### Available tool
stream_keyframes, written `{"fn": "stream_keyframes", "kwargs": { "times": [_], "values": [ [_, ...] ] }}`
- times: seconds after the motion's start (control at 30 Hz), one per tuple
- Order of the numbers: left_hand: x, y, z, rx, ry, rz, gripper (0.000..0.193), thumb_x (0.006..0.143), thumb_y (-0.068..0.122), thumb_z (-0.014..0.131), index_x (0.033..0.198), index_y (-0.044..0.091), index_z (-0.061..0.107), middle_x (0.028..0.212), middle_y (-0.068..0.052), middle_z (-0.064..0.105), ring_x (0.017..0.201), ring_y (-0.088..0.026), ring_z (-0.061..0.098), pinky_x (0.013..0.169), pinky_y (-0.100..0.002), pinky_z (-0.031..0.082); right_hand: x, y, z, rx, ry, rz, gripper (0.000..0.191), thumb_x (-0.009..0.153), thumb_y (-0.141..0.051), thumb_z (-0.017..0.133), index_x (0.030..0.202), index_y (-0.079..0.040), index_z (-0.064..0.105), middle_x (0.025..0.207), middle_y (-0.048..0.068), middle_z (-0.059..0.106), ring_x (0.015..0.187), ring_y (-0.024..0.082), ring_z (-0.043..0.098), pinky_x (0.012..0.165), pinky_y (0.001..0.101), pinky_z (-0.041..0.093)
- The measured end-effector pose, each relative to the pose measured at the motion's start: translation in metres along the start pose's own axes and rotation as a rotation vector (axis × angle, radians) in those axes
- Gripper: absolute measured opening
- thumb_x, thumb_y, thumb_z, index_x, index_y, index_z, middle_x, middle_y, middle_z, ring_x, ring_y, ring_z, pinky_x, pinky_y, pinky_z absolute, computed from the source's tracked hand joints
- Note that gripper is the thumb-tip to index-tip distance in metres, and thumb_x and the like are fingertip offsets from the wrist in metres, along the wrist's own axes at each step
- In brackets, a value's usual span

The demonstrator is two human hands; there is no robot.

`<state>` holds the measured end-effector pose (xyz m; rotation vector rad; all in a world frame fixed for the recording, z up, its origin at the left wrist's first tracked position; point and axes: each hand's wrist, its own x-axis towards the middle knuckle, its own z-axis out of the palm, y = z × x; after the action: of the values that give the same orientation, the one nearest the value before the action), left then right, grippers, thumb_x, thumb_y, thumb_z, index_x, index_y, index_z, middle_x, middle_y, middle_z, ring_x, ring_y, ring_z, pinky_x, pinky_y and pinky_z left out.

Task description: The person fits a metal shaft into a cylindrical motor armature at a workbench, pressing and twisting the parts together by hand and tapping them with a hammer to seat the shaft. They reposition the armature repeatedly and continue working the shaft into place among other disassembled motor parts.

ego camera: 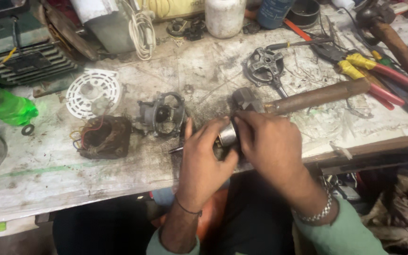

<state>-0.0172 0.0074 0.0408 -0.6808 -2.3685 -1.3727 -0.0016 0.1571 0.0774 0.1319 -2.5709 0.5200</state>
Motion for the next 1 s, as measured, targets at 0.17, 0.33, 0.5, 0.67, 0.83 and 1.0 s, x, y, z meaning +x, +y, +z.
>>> {"fn": "stream_keyframes", "kwargs": {
  "times": [0.17,0.33,0.5,0.67,0.83,1.0],
  "values": [
    [-0.0012,-0.0006,-0.0007,-0.032,0.029,0.025,0.043,0.071,-0.001,0.075,0.114,0.004,0.069,0.124,-0.013,0.073,0.121,-0.031,0.068,0.123,-0.060,0.028,-0.0049,-0.0039,-0.0033,-0.099,-0.104,0.033,0.015,0.091,-0.020,0.069,0.096,-0.010,0.079,0.073,0.017,0.073,0.058,0.037,0.069,0.052,0.0477,0.054],
    [-0.0020,-0.0015,0.0007,-0.006,0.021,0.044,0.040,0.072,-0.004,0.073,0.111,0.004,0.068,0.123,-0.012,0.071,0.121,-0.033,0.066,0.121,-0.057,0.035,-0.0034,-0.0037,-0.0039,-0.064,-0.074,0.023,0.016,0.095,-0.020,0.068,0.100,-0.010,0.079,0.072,0.017,0.072,0.059,0.038,0.069,0.054,0.0480,0.053],
    [-0.0024,-0.0014,0.0002,0.013,0.036,0.055,0.042,0.070,-0.005,0.073,0.111,0.003,0.068,0.123,-0.013,0.068,0.120,-0.038,0.062,0.116,-0.051,0.044,-0.0014,-0.0026,-0.0030,-0.111,-0.102,0.023,0.015,0.091,-0.020,0.068,0.096,-0.010,0.079,0.075,0.016,0.074,0.059,0.038,0.069,0.053,0.0485,0.054],
    [-0.0001,-0.0014,0.0030,0.038,0.049,0.061,0.040,0.070,-0.007,0.075,0.108,0.003,0.069,0.121,-0.012,0.069,0.120,-0.036,0.064,0.113,-0.049,0.045,-0.0015,-0.0023,-0.0063,-0.126,-0.106,0.031,0.016,0.094,-0.020,0.067,0.099,-0.010,0.079,0.073,0.017,0.073,0.059,0.038,0.069,0.053,0.0487,0.053],
    [-0.0013,0.0003,0.0034,0.006,0.029,0.015,0.039,0.071,-0.007,0.074,0.109,0.002,0.069,0.121,-0.013,0.068,0.120,-0.035,0.063,0.107,-0.044,0.051,0.0008,-0.0031,-0.0060,-0.078,-0.073,0.019,0.017,0.096,-0.021,0.067,0.100,-0.009,0.079,0.075,0.017,0.073,0.060,0.036,0.070,0.055,0.0471,0.055],
    [-0.0013,0.0004,0.0008,0.024,0.072,0.084,0.040,0.069,-0.007,0.076,0.107,0.002,0.069,0.120,-0.013,0.069,0.118,-0.037,0.063,0.113,-0.049,0.046,-0.0017,-0.0014,-0.0051,-0.124,-0.138,0.041,0.018,0.093,-0.020,0.067,0.100,-0.010,0.079,0.073,0.017,0.073,0.057,0.037,0.069,0.052,0.0478,0.054]
  ]
}}
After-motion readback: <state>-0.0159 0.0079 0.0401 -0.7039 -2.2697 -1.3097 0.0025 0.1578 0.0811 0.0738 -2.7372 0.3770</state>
